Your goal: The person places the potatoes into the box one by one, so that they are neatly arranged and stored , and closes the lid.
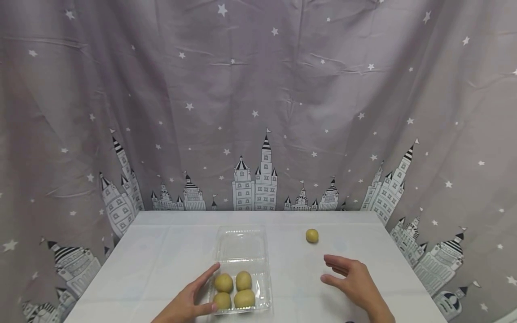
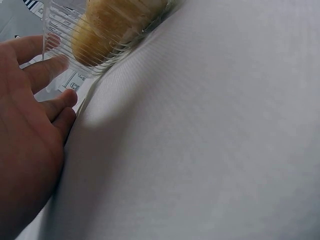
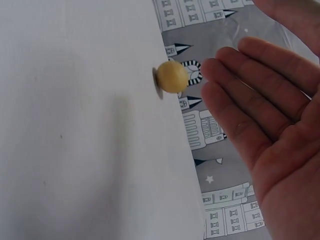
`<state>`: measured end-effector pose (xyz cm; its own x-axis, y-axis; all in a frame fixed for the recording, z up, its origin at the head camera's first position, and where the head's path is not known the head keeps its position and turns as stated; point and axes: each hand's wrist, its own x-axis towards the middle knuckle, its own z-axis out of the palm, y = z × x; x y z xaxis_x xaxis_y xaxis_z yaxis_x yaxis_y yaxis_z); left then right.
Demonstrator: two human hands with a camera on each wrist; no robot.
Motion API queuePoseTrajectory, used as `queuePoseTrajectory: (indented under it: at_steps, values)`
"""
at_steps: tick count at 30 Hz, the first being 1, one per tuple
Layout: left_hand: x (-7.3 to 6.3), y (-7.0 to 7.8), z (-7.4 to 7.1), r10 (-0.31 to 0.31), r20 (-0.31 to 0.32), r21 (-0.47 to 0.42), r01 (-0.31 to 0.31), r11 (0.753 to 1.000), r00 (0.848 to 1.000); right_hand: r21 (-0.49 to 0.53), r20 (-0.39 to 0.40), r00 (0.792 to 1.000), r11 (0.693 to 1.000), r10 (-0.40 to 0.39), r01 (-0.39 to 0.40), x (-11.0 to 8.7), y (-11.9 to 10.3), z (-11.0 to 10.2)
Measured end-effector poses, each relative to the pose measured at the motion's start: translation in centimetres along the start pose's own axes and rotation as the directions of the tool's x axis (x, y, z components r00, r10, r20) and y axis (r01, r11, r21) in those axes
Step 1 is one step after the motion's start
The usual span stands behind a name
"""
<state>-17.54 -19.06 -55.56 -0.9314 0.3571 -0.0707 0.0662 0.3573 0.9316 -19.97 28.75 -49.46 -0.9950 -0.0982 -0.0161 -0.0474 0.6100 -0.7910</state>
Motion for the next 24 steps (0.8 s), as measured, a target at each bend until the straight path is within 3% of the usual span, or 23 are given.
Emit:
queuePoseTrajectory:
  at_steps: [4, 11, 24]
  values:
    - [-0.1, -0.1, 0.0, 0.031, 0.007, -0.011, -0.031, 0.999, 0.999, -0.013, 0.001, 1.0, 1.0, -0.011, 0.011, 0.1, 0.2, -0.6]
    - [0.0, -0.1, 0.0, 0.023, 0.002, -0.002, -0.023, 1.0, 1.0, -0.04, 0.002, 0.998, 0.997, -0.07, 0.07, 0.4, 0.6, -1.6]
    - [0.0, -0.3, -0.1, 0.018, 0.009, 0.003, -0.018, 1.0, 1.0, -0.064, 0.005, 0.998, 0.996, -0.06, 0.06, 1.1, 1.4, -2.9]
